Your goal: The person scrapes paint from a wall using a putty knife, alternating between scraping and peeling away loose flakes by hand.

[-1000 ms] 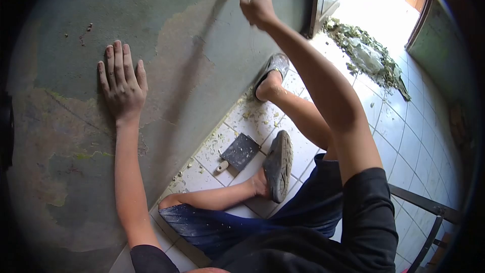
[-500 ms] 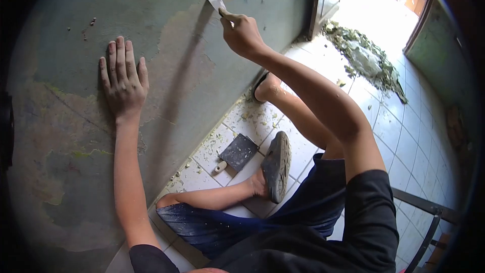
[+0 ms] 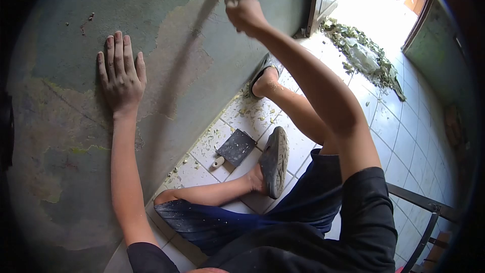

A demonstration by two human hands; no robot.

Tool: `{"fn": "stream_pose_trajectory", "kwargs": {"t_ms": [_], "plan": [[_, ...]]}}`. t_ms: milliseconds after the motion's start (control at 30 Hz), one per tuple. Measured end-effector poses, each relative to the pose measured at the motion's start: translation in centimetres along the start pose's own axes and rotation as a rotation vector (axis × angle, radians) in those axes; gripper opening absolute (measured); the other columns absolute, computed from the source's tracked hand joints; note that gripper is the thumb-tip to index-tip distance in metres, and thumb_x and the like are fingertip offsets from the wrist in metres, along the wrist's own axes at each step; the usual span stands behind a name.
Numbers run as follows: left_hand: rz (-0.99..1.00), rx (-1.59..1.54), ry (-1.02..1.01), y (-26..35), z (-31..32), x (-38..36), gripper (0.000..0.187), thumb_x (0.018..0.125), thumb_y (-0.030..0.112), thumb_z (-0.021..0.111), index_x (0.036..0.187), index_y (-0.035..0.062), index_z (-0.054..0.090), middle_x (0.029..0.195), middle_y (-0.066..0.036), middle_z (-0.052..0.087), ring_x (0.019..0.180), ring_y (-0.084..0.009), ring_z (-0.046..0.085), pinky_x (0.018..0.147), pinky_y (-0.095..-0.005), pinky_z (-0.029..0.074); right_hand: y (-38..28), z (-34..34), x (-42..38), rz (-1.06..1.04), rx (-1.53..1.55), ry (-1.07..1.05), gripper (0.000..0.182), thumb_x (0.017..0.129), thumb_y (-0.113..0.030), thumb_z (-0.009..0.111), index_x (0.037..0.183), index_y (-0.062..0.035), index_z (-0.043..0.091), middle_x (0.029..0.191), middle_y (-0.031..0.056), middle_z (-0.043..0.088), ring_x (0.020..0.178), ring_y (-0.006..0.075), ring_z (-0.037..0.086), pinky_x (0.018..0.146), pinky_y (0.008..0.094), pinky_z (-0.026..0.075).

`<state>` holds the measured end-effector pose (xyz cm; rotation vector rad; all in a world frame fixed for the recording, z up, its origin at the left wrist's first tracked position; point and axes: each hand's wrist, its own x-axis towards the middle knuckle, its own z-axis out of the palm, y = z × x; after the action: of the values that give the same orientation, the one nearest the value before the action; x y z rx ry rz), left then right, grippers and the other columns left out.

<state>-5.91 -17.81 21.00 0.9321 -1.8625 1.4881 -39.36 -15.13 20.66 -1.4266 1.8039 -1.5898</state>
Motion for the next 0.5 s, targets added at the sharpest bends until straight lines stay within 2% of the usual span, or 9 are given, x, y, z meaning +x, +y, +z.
{"fn": "stream_pose_trajectory", "kwargs": {"t_ms": [33, 67, 100, 167, 300, 367, 400, 433, 500], "plan": [[-0.013, 0.003, 0.004, -0.1, 0.1, 0.0, 0.052, 0.110, 0.040, 0.048, 0.155, 0.0141, 0.048, 0.163, -0.003, 0.045, 0.153, -0.0196, 0.040, 0.127, -0.0441, 0.030, -0.3, 0.1, -2.3, 0.033, 0.021, -0.104, 0.050, 0.102, -0.019, 0.059, 0.151, -0.0083, 0.057, 0.064, 0.0013, 0.057, 0.044, 0.0088, 0.046, 0.038, 0.0293, 0.041], [-0.013, -0.003, 0.014, -0.1, 0.3, 0.0, 0.052, 0.110, 0.040, 0.048, 0.155, 0.0140, 0.048, 0.163, -0.003, 0.045, 0.153, -0.0197, 0.039, 0.127, -0.0441, 0.030, -0.3, 0.5, -3.9, 0.173, 0.111, -0.185, 0.053, 0.099, -0.014, 0.062, 0.150, -0.0021, 0.055, 0.070, 0.0013, 0.057, 0.045, 0.0076, 0.044, 0.037, 0.0283, 0.036], [-0.005, -0.016, 0.019, 0.0, 0.3, -0.1, 0.052, 0.109, 0.040, 0.049, 0.154, 0.0139, 0.049, 0.163, -0.003, 0.045, 0.153, -0.0198, 0.039, 0.127, -0.0441, 0.030, -0.6, 0.5, -5.7, 0.238, 0.191, -0.299, 0.050, 0.098, -0.013, 0.064, 0.144, 0.0054, 0.058, 0.071, 0.0009, 0.054, 0.045, 0.0071, 0.042, 0.038, 0.0276, 0.034], [-0.004, -0.020, 0.011, 0.0, 0.3, 0.0, 0.052, 0.109, 0.040, 0.049, 0.154, 0.0141, 0.049, 0.163, -0.003, 0.045, 0.153, -0.0195, 0.039, 0.127, -0.0441, 0.029, 1.0, 1.1, -6.2, 0.395, 0.237, -0.412, 0.048, 0.096, -0.011, 0.066, 0.139, 0.0092, 0.059, 0.073, 0.0010, 0.055, 0.048, 0.0070, 0.043, 0.042, 0.0264, 0.036], [-0.010, -0.023, -0.004, 0.0, 0.1, -0.1, 0.051, 0.109, 0.040, 0.048, 0.154, 0.0147, 0.050, 0.163, -0.003, 0.045, 0.153, -0.0185, 0.038, 0.128, -0.0439, 0.028, 2.9, 0.6, -5.8, 0.362, 0.238, -0.373, 0.043, 0.097, -0.012, 0.065, 0.134, 0.0095, 0.060, 0.076, 0.0053, 0.060, 0.052, 0.0097, 0.051, 0.046, 0.0283, 0.043], [-0.021, -0.024, -0.001, 0.0, 0.2, -0.1, 0.051, 0.109, 0.040, 0.048, 0.154, 0.0149, 0.050, 0.164, -0.003, 0.044, 0.153, -0.0182, 0.038, 0.128, -0.0439, 0.029, 1.3, -0.7, -6.6, 0.059, -0.147, -0.270, 0.035, 0.094, -0.012, 0.059, 0.122, 0.0091, 0.065, 0.074, 0.0136, 0.066, 0.056, 0.0200, 0.065, 0.047, 0.0334, 0.051], [-0.018, -0.040, 0.008, 0.0, 0.3, -0.1, 0.052, 0.109, 0.039, 0.048, 0.154, 0.0147, 0.050, 0.164, -0.003, 0.044, 0.153, -0.0182, 0.038, 0.128, -0.0438, 0.028, 1.3, -0.9, -5.8, 0.098, -0.295, -0.235, 0.042, 0.100, -0.018, 0.065, 0.131, 0.0096, 0.058, 0.088, 0.0154, 0.070, 0.058, 0.0162, 0.064, 0.051, 0.0339, 0.052], [-0.014, -0.057, 0.013, 0.0, 0.2, -0.2, 0.052, 0.109, 0.039, 0.049, 0.154, 0.0146, 0.050, 0.164, -0.003, 0.043, 0.153, -0.0183, 0.038, 0.128, -0.0437, 0.028, 0.0, -1.5, -5.6, 0.122, -0.345, -0.218, 0.044, 0.100, -0.020, 0.067, 0.131, 0.0089, 0.058, 0.088, 0.0157, 0.070, 0.057, 0.0155, 0.061, 0.050, 0.0323, 0.051], [-0.025, -0.067, 0.019, 0.0, 0.2, -0.3, 0.052, 0.108, 0.038, 0.049, 0.154, 0.0141, 0.049, 0.165, -0.003, 0.043, 0.154, -0.0180, 0.037, 0.129, -0.0432, 0.027, -2.5, -3.6, -4.0, 0.162, -0.263, -0.373, 0.040, 0.099, -0.020, 0.068, 0.127, 0.0084, 0.060, 0.087, 0.0147, 0.069, 0.060, 0.0150, 0.060, 0.052, 0.0296, 0.050]]}}
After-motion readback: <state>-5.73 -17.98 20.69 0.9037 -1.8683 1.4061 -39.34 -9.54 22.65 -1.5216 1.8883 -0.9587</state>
